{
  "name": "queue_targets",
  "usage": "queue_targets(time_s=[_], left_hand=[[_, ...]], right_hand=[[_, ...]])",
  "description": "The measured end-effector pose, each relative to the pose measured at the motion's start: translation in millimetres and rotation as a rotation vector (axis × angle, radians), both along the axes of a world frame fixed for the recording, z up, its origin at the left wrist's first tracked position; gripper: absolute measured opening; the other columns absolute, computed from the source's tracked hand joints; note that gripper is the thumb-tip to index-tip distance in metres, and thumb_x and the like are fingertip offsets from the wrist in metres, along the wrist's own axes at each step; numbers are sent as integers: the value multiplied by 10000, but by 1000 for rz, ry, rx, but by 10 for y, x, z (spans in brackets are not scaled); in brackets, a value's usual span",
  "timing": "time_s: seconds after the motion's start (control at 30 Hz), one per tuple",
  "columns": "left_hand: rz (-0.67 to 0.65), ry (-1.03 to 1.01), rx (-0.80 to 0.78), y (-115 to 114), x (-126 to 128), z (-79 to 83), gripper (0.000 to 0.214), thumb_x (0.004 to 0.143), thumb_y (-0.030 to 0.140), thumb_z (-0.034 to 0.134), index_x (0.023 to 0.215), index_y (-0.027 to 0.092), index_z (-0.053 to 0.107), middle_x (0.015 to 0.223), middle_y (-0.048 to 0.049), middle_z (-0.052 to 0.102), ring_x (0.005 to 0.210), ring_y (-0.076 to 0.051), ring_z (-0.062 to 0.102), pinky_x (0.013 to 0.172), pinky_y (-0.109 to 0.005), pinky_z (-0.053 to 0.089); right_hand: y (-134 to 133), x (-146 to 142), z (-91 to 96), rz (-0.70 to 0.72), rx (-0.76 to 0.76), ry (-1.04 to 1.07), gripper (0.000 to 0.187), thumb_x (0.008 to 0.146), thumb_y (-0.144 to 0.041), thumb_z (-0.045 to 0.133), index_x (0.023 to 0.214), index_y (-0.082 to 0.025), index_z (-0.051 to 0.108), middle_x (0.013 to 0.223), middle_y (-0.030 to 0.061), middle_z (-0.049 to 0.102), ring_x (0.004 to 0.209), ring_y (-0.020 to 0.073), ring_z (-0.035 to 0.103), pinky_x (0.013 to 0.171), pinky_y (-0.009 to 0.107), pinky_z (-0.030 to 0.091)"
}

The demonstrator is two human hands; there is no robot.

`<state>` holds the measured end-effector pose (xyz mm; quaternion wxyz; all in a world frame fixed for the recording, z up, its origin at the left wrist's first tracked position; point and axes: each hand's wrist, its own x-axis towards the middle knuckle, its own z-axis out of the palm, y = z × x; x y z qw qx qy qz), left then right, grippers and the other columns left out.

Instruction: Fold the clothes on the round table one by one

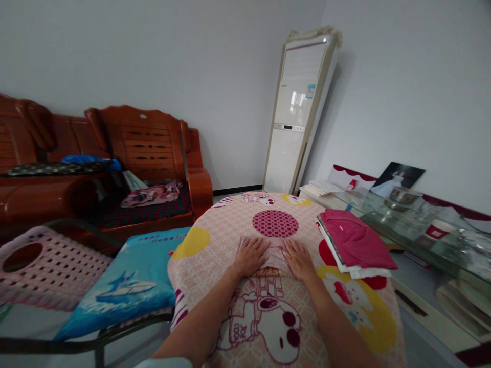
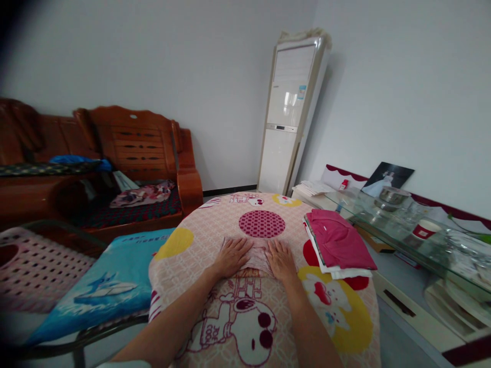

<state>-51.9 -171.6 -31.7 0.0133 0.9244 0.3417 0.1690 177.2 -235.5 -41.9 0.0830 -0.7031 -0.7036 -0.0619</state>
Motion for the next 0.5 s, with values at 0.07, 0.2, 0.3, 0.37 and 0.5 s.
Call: queue_targets(time_s=[0.07, 0.2, 0.3, 0.37, 0.5], left_hand=[[3, -4, 2, -1, -2, -1, 495, 954, 451, 384, 1422, 293, 405, 1465, -80, 435, 1332, -281, 385, 1113, -521, 242], [3, 7, 8, -14, -5, 15, 496, 956, 448, 379, 1423, 281, 406, 1466, -89, 433, 1331, -276, 387, 1111, -514, 248], [5, 9, 16, -19, -3, 27, 496, 957, 448, 379, 1419, 272, 413, 1458, -97, 442, 1325, -278, 392, 1108, -514, 253], [3, 3, 20, -16, -1, 26, 493, 958, 447, 377, 1420, 278, 410, 1455, -91, 446, 1324, -273, 394, 1107, -514, 254], [1, 10, 16, -9, 2, 15, 494, 957, 446, 374, 1420, 277, 408, 1458, -90, 443, 1328, -273, 392, 1108, -518, 252]], right_hand=[[3, 4, -8, 2, 3, -2, 549, 989, -437, 236, 1474, -201, 339, 1538, 100, 316, 1397, 257, 270, 1123, 466, 188], [-4, -2, 5, -9, -1, -5, 546, 990, -440, 231, 1470, -208, 348, 1535, 95, 324, 1392, 259, 279, 1128, 458, 184], [-11, -13, 23, -14, -6, -4, 544, 991, -438, 230, 1470, -209, 349, 1534, 98, 325, 1390, 257, 283, 1122, 455, 198], [-12, -16, 27, -16, -9, -3, 546, 991, -440, 229, 1472, -210, 344, 1535, 97, 323, 1390, 258, 284, 1121, 456, 203], [-3, -9, 13, -17, -15, -2, 550, 988, -446, 233, 1478, -215, 331, 1536, 95, 320, 1390, 261, 285, 1121, 465, 201]])
